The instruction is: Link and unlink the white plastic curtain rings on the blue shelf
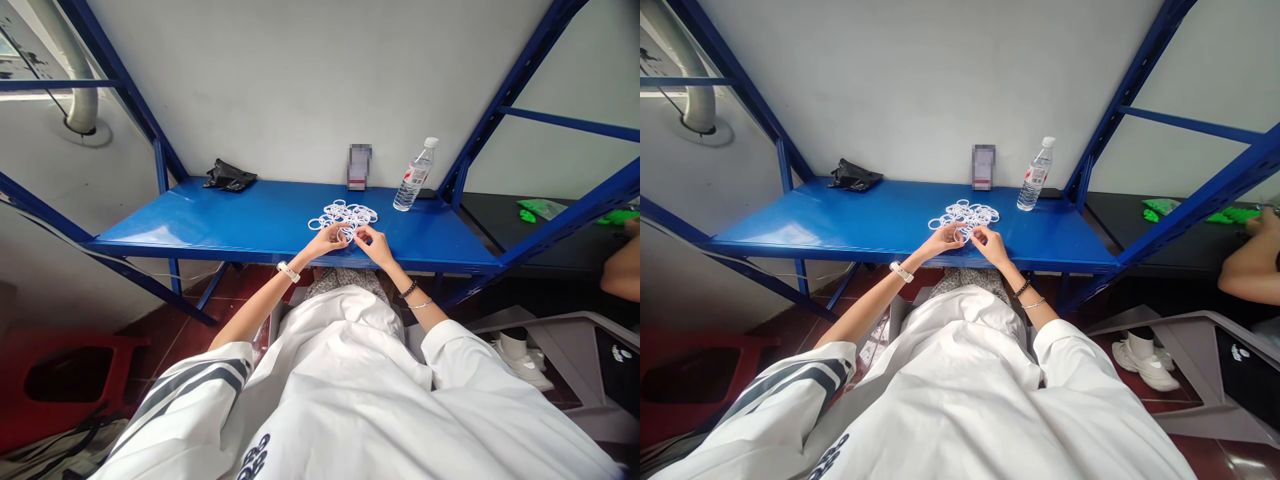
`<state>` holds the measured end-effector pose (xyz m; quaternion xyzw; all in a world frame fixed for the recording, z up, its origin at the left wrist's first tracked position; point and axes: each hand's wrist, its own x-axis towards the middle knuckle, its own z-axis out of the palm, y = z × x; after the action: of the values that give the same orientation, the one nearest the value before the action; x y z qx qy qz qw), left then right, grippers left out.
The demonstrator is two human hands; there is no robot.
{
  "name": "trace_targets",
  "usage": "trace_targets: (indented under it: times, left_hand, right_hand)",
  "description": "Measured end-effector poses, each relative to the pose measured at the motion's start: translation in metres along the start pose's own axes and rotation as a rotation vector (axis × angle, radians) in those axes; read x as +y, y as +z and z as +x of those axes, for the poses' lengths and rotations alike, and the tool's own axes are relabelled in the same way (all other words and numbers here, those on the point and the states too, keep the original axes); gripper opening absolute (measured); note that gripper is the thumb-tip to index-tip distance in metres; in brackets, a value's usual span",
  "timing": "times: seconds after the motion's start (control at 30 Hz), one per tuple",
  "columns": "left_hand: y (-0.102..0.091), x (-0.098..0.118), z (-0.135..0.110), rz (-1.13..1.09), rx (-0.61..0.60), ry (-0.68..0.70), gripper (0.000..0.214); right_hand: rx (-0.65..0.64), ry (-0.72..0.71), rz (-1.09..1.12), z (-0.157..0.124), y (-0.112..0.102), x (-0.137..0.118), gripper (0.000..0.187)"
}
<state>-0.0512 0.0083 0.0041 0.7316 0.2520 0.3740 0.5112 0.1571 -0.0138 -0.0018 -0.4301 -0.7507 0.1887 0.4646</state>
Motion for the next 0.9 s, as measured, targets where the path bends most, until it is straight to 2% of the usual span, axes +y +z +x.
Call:
trace_targets:
  times: [0.47,0.9]
  left_hand:
    - [0.0004,-0.0015,0.0013,0.123,0.003,0.013,0.059]
    - [0.0032,0.0049,0.0004,0.204,0.018,0.010,0.050]
  right_hand:
    - [-0.030,-0.023,-0.066,-0.0014,0.0016,-0.0011,0.024]
    - [-0.045,-0.024,-0.084,-0.0012,0.0014,-0.0008,0.027]
